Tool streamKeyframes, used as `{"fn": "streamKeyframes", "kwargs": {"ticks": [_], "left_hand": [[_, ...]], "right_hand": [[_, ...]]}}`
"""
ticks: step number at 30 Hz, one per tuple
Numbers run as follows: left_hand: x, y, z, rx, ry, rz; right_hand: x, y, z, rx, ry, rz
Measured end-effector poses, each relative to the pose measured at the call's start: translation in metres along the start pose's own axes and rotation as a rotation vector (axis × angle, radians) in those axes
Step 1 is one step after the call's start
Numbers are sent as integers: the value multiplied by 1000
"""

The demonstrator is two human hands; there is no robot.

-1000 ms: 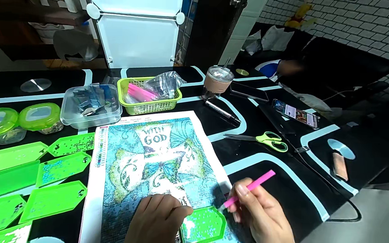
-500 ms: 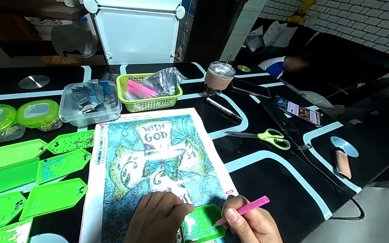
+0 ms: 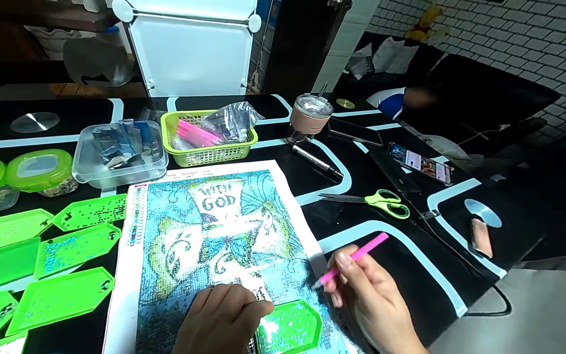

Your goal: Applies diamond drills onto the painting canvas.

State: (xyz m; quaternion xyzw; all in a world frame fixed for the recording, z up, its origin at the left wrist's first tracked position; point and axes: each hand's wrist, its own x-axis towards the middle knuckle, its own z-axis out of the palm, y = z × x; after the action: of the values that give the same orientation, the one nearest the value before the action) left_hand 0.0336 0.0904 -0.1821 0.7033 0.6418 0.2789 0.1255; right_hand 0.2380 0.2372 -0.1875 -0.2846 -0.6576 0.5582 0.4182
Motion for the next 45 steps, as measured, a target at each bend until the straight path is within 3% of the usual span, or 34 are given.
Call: {"fn": "streamKeyframes", "kwargs": {"ticks": [4, 9, 31, 39, 45], "left_hand": [[1, 1, -1, -6, -7, -4], [0, 2, -2, -10, -21, -16], [0, 2, -2, 7, -19, -22], [0, 0, -2, -4, -25, -20], [0, 1, -1, -14, -17, -18]], "right_hand": [[16, 4, -3, -40, 0, 10], [20, 12, 0, -234, -29, -104], [20, 22, 2, -473, -75, -270], [20, 22, 2, -493, -72, -274], [16, 11, -1, -169, -37, -190]]}}
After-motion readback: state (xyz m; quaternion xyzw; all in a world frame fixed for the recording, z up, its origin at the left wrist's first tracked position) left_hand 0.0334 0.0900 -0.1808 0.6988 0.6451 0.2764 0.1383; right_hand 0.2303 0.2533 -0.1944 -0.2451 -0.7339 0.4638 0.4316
